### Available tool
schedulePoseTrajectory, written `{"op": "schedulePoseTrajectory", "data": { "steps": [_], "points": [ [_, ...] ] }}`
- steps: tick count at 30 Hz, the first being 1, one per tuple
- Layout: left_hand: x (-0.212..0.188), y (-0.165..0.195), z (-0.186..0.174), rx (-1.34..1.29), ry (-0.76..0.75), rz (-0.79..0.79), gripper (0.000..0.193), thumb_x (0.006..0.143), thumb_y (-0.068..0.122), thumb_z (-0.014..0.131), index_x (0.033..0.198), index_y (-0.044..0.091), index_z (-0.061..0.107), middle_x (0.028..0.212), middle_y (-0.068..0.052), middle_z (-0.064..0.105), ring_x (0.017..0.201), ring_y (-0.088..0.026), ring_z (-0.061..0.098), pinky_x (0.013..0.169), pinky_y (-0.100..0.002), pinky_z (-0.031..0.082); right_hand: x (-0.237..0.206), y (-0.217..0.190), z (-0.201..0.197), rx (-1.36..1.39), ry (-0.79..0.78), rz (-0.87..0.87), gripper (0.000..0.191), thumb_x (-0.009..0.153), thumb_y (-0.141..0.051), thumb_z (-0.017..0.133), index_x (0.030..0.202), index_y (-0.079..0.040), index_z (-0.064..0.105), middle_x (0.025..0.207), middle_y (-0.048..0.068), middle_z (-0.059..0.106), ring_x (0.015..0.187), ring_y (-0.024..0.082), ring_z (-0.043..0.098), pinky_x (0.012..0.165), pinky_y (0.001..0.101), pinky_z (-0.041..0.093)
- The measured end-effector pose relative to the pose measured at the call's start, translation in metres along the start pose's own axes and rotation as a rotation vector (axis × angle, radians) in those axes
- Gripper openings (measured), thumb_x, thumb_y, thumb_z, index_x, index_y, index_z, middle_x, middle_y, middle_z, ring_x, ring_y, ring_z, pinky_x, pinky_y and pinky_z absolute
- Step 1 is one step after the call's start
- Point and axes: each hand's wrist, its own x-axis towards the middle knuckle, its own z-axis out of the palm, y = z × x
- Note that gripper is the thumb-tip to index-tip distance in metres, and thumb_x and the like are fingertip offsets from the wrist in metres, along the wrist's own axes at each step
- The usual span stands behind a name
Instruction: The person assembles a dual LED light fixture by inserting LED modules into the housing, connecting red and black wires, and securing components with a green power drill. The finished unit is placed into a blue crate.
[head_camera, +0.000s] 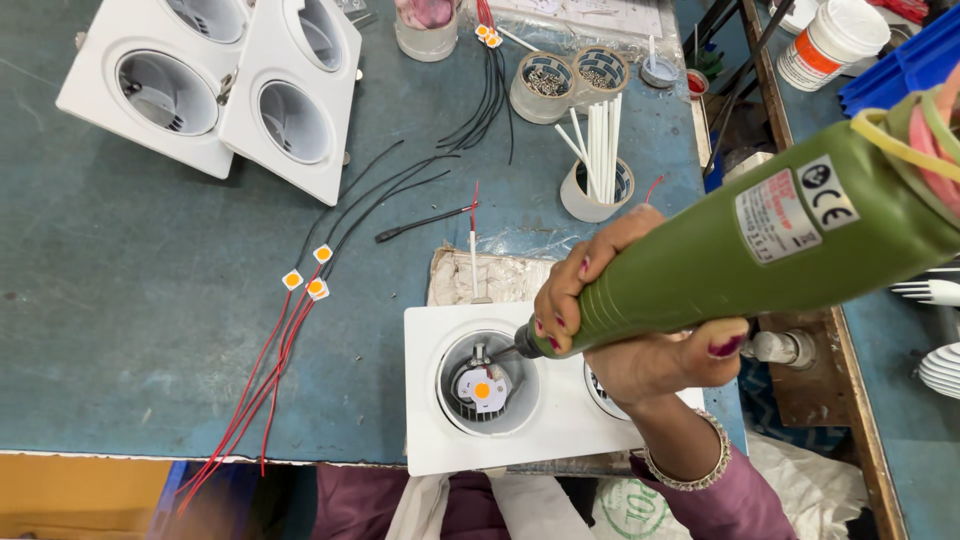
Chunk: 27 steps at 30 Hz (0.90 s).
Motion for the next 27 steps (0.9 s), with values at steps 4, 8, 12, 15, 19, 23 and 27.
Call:
{"op": "schedulePoseTrajectory", "data": {
  "steps": [4, 8, 12, 15, 19, 23, 27],
  "points": [
    [-0.058, -0.023, 0.063, -0.226, -0.396, -0.846, 0.079, 0.091, 0.023, 0.069, 0.159, 0.003, 0.033, 0.155, -0.02, 0.046, 0.144, -0.03, 0.045, 0.113, -0.039, 0.039, -0.001, 0.001, -0.002, 0.006, 0.02, 0.005, 0.104, 0.066, -0.099, 0.049, 0.097, -0.001, 0.04, 0.062, 0.014, 0.048, 0.049, 0.024, 0.05, 0.046, 0.0392, 0.049],
    [-0.103, -0.033, 0.099, -0.826, -0.291, -1.559, 0.077, 0.081, 0.013, 0.074, 0.15, 0.002, 0.04, 0.137, -0.018, 0.061, 0.125, -0.025, 0.06, 0.103, -0.037, 0.048, -0.003, 0.005, -0.006, 0.019, 0.056, 0.035, 0.107, 0.062, -0.101, 0.048, 0.097, 0.0, 0.04, 0.063, 0.015, 0.047, 0.048, 0.024, 0.049, 0.044, 0.0394, 0.048],
    [-0.11, -0.039, 0.104, -0.941, -0.299, -1.628, 0.059, 0.083, 0.001, 0.065, 0.14, -0.011, 0.053, 0.124, -0.024, 0.068, 0.11, -0.028, 0.067, 0.095, -0.04, 0.054, -0.005, 0.008, -0.01, 0.07, 0.086, 0.028, 0.109, 0.059, -0.1, 0.051, 0.098, 0.001, 0.04, 0.063, 0.015, 0.046, 0.048, 0.026, 0.048, 0.043, 0.0399, 0.046],
    [-0.1, -0.031, 0.109, -1.051, -0.221, -1.528, 0.062, 0.078, -0.007, 0.055, 0.14, -0.009, 0.053, 0.137, -0.019, 0.065, 0.12, -0.022, 0.066, 0.104, -0.035, 0.051, -0.005, 0.008, -0.014, 0.095, 0.077, 0.032, 0.108, 0.058, -0.099, 0.052, 0.098, 0.001, 0.04, 0.063, 0.016, 0.047, 0.048, 0.027, 0.049, 0.043, 0.0404, 0.046],
    [-0.083, -0.021, 0.11, -1.091, -0.217, -1.533, 0.068, 0.076, -0.01, 0.05, 0.143, -0.009, 0.051, 0.137, -0.02, 0.064, 0.12, -0.023, 0.066, 0.105, -0.037, 0.051, -0.005, 0.008, -0.015, 0.084, 0.075, 0.024, 0.108, 0.056, -0.099, 0.053, 0.098, -0.001, 0.039, 0.064, 0.016, 0.048, 0.048, 0.027, 0.049, 0.042, 0.0403, 0.046],
    [-0.075, -0.017, 0.11, -1.1, -0.223, -1.517, 0.068, 0.076, -0.01, 0.049, 0.144, -0.009, 0.049, 0.139, -0.02, 0.063, 0.122, -0.023, 0.065, 0.107, -0.037, 0.049, -0.006, 0.007, -0.014, 0.07, 0.089, 0.027, 0.109, 0.056, -0.1, 0.052, 0.098, 0.0, 0.04, 0.062, 0.015, 0.047, 0.047, 0.027, 0.049, 0.042, 0.0405, 0.045],
    [-0.076, -0.018, 0.111, -1.131, -0.214, -1.466, 0.069, 0.075, -0.01, 0.047, 0.145, -0.01, 0.047, 0.145, -0.017, 0.06, 0.125, -0.021, 0.063, 0.109, -0.036, 0.048, -0.006, 0.006, -0.013, 0.043, 0.105, 0.036, 0.109, 0.056, -0.1, 0.051, 0.097, 0.0, 0.039, 0.063, 0.016, 0.046, 0.046, 0.028, 0.048, 0.041, 0.0409, 0.044]
  ]
}}
